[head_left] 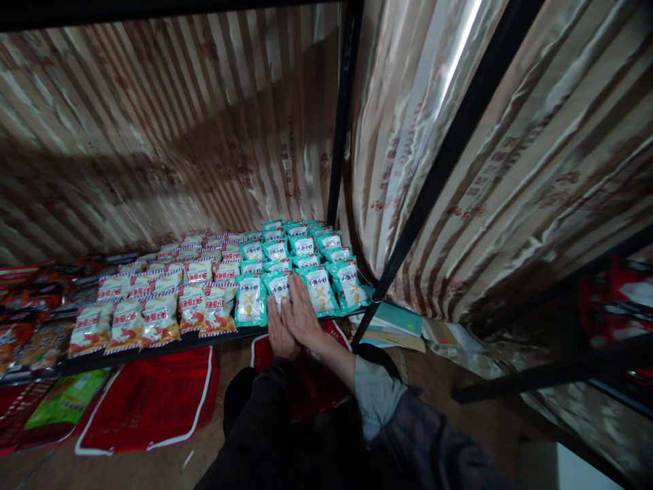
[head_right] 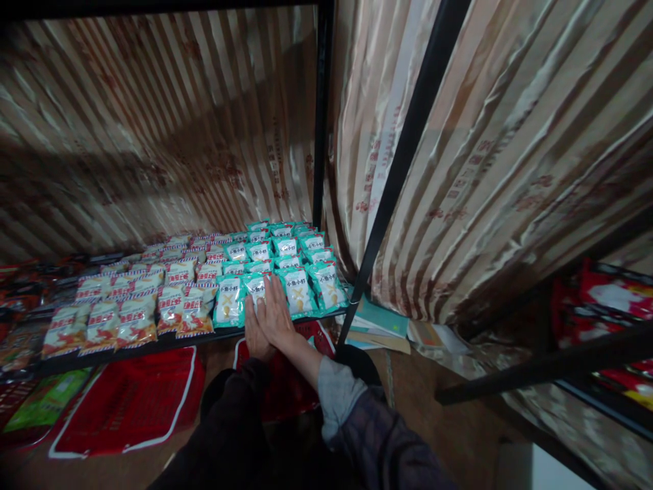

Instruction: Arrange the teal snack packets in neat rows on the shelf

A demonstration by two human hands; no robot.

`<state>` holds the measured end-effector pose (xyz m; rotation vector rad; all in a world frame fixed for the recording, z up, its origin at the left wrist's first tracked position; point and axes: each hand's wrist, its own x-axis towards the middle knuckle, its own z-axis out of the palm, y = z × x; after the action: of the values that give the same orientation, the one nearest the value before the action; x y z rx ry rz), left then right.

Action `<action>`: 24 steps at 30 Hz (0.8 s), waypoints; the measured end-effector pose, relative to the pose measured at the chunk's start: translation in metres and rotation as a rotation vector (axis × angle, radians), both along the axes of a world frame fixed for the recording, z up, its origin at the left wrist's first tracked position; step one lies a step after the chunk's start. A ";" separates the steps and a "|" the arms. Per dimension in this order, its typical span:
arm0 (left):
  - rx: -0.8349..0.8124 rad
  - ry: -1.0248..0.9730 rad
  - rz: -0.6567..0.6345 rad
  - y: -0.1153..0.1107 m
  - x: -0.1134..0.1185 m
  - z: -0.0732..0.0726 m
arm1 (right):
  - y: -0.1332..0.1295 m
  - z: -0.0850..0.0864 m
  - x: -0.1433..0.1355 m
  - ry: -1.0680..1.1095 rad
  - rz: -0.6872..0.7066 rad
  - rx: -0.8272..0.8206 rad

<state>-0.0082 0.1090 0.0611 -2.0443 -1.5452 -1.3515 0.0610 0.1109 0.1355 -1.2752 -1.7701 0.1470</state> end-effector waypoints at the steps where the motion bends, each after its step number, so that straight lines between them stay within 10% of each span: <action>1: -0.017 -0.011 -0.002 -0.001 0.001 0.001 | 0.005 0.007 0.003 -0.023 0.010 0.026; 9: 0.001 -0.089 0.003 -0.004 0.005 0.013 | 0.075 0.053 0.045 -0.292 -0.039 -0.146; 24: -0.068 -0.091 0.061 0.010 0.009 0.030 | 0.129 0.063 0.056 -0.408 -0.001 -0.345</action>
<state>0.0007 0.1190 0.0911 -1.9833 -1.6995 -1.4051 0.1172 0.2398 0.1984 -1.6413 -2.1572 0.2099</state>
